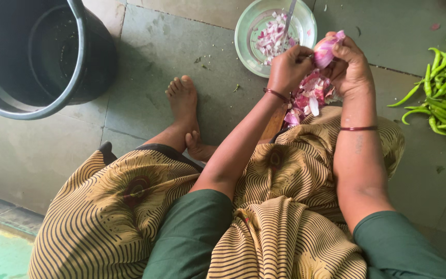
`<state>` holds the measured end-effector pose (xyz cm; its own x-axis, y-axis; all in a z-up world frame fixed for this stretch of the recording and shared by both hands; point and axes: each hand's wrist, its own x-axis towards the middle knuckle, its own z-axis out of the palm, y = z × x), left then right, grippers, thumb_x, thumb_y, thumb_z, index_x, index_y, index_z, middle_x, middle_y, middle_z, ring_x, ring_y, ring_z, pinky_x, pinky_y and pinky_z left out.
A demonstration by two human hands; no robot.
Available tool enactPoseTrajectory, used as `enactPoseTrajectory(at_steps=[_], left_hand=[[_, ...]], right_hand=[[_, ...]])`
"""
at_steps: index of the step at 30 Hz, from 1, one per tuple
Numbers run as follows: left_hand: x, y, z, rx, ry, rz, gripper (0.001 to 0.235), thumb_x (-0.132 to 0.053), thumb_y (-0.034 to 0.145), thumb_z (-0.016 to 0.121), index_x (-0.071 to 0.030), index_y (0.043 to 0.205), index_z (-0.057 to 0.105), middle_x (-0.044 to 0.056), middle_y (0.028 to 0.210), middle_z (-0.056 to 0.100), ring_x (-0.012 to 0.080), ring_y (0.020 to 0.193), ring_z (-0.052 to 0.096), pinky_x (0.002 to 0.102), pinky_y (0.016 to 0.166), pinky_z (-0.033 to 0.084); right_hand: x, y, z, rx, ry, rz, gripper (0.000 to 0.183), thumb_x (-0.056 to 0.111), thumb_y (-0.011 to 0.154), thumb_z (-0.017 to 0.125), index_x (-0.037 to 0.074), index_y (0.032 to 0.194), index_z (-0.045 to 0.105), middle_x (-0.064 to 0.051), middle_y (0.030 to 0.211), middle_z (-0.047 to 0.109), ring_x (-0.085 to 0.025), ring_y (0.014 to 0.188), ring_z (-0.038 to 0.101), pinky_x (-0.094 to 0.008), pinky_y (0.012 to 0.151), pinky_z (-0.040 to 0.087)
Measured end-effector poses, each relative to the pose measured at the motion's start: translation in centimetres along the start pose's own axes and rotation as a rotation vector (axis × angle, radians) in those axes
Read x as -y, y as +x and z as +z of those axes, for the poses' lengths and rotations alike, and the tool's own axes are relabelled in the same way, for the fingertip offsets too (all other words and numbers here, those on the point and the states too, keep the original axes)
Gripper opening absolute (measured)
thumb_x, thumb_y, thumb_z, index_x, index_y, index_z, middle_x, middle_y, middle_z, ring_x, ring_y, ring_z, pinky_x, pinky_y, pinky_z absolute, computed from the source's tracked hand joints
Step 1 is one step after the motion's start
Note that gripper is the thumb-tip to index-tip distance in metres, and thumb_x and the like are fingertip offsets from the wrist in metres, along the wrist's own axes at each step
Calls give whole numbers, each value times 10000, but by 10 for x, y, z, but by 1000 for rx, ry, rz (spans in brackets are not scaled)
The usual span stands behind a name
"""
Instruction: The person sits on the floor and uses a traditional vertical blade tool to chop red onions into small pieces. The chopped onions are collected in a metal bowl placed directly under the blade. The person handles multiple onions, peeling and slicing them one by one.
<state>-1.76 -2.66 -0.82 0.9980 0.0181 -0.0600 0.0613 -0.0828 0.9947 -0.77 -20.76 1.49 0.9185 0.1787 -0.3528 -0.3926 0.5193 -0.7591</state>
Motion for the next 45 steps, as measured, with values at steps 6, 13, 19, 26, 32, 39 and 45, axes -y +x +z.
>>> enactPoseTrajectory(at_steps=[6,13,19,26,32,39,45], left_hand=[[-1,1,-5,24,137,3,445,-284,803,756,1,1142,714,118,885,800,167,773,789,311,728,635],[4,1,-7,-20,163,-31,334,-208,812,709,18,1048,773,148,858,803,175,759,785,317,712,623],[6,6,-5,29,-271,-146,241,-131,898,634,43,1041,720,112,861,787,146,741,782,287,680,646],[8,4,-6,-7,86,-87,203,-180,840,740,10,911,733,110,772,786,125,680,759,284,623,600],[52,19,-5,148,495,-225,344,-376,873,785,-32,878,795,128,789,786,208,710,754,349,711,597],[56,12,14,351,410,-52,296,-329,914,685,-133,1076,836,96,930,838,198,814,797,347,812,617],[-8,0,-8,68,78,68,591,-220,831,744,-62,1374,574,175,1030,757,221,900,774,331,771,633]], right_hand=[[2,-4,12,15,-54,-25,468,146,848,856,113,1272,659,-56,1087,728,-213,967,729,-369,790,635],[-1,-1,11,57,-53,-5,500,93,827,850,87,1285,651,-60,1107,725,-214,974,720,-372,796,626],[0,1,8,-48,-32,-8,517,125,819,850,101,1282,621,-63,1116,719,-225,971,726,-361,805,635],[-2,3,3,-9,-50,-2,490,125,855,819,105,1305,627,-63,1127,710,-214,959,712,-335,754,606],[15,1,-7,48,123,63,519,229,800,817,84,1272,656,-160,1093,724,-268,826,706,-313,599,546],[8,3,-18,97,107,11,471,104,851,756,90,1313,662,-97,1176,692,-241,983,717,-376,774,602],[-4,9,-20,160,-151,-10,514,22,827,737,47,1336,667,-89,1144,711,-230,1005,702,-418,943,602]])
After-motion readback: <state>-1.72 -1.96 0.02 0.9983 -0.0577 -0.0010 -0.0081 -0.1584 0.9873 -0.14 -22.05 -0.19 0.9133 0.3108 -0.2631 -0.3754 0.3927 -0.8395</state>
